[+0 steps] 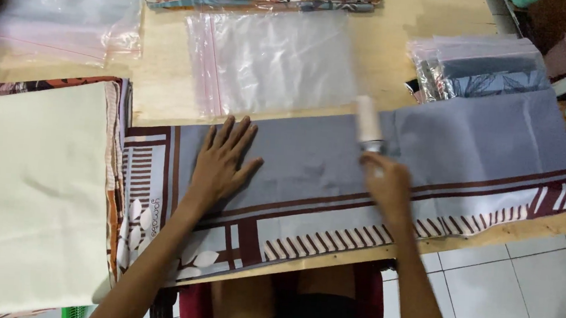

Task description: The person unfolds a patterned fabric on a table, uses a lint roller to clean the surface thoroughly, folds the fabric into a rectangular shape, and then slides it into a clear plastic adhesive bag.

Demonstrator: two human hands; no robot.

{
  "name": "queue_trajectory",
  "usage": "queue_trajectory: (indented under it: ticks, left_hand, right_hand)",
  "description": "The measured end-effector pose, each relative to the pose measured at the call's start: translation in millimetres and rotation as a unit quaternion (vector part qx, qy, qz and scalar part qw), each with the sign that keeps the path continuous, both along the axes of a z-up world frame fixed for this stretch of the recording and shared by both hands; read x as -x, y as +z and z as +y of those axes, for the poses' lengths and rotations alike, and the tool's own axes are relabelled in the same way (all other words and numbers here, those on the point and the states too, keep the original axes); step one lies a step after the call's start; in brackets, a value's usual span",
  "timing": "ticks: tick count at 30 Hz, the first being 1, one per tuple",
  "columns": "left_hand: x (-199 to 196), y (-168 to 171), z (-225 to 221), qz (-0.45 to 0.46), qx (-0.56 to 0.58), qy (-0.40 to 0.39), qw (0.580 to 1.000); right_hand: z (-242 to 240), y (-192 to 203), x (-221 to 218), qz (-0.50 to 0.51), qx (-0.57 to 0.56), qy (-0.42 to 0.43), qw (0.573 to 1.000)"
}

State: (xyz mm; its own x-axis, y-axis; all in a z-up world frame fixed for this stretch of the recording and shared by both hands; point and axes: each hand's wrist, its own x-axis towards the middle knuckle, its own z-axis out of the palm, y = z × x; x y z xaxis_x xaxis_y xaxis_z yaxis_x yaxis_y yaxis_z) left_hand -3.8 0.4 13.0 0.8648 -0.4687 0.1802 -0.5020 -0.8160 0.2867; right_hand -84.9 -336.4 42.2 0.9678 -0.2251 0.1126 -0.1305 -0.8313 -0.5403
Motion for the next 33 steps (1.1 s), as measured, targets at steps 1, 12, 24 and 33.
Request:
queue_trajectory:
  ticks: [1,12,24,33]
  left_hand:
    - [-0.5,-1.0,0.9,0.002,-0.001,0.0,1.0]
    - [-0.8,0.5,0.6,0.014,0.001,0.003,1.0]
    - [-0.7,-0.6,1.4,0.005,0.014,-0.001,1.0]
    - [6.2,10.7,11.0,-0.047,0.164,-0.003,0.985]
  right_hand:
    - [-12.2,-1.0,1.6,0.002,-0.001,0.0,1.0]
    - [102.8,-5.6,16.2,-0.027,-0.075,0.133,0.988]
    - [-40.8,0.7,3.7,0.026,0.049,-0.077,0.995]
    - [69.4,18.2,25.4,-0.059,-0.076,0.099,0.99]
